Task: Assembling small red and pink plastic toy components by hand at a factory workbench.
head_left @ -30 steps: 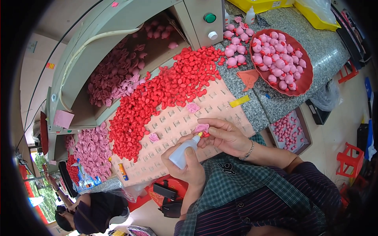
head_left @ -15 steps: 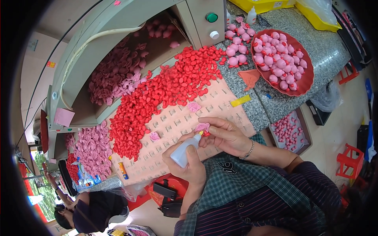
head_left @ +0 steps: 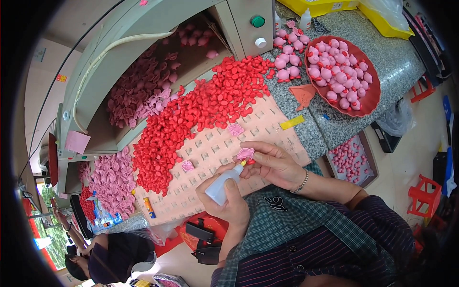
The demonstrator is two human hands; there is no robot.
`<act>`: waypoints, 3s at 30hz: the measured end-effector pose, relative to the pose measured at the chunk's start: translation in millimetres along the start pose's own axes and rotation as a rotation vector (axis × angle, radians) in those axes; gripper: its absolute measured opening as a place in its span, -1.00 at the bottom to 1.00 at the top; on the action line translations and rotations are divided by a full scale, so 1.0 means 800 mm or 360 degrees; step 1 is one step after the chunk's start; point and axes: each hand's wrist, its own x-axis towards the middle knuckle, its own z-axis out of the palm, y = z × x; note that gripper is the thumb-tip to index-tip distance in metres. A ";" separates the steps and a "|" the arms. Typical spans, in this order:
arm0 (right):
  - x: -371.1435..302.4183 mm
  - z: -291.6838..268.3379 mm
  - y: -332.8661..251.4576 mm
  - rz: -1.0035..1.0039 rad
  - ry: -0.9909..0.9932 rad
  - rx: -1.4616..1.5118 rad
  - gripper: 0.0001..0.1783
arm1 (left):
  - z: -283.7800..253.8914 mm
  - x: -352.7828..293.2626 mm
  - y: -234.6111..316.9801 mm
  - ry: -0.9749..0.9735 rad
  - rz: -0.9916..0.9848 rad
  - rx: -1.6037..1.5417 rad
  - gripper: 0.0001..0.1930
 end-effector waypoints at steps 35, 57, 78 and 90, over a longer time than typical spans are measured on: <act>-0.003 0.002 -0.003 -0.0014 0.0079 -0.0059 -0.55 | 0.000 -0.004 0.009 -0.0131 0.0179 0.0252 -0.79; 0.000 0.002 -0.001 -0.0003 0.0073 0.0092 -0.55 | -0.006 -0.010 -0.016 0.0099 0.0124 0.0025 -0.76; 0.000 0.003 -0.003 -0.0034 0.0065 0.0239 -0.53 | -0.003 -0.010 -0.015 0.0036 0.0257 0.0022 -0.75; -0.001 -0.001 0.000 -0.0045 0.0049 0.0255 -0.54 | -0.004 -0.010 -0.013 -0.0036 0.0296 0.0099 -0.76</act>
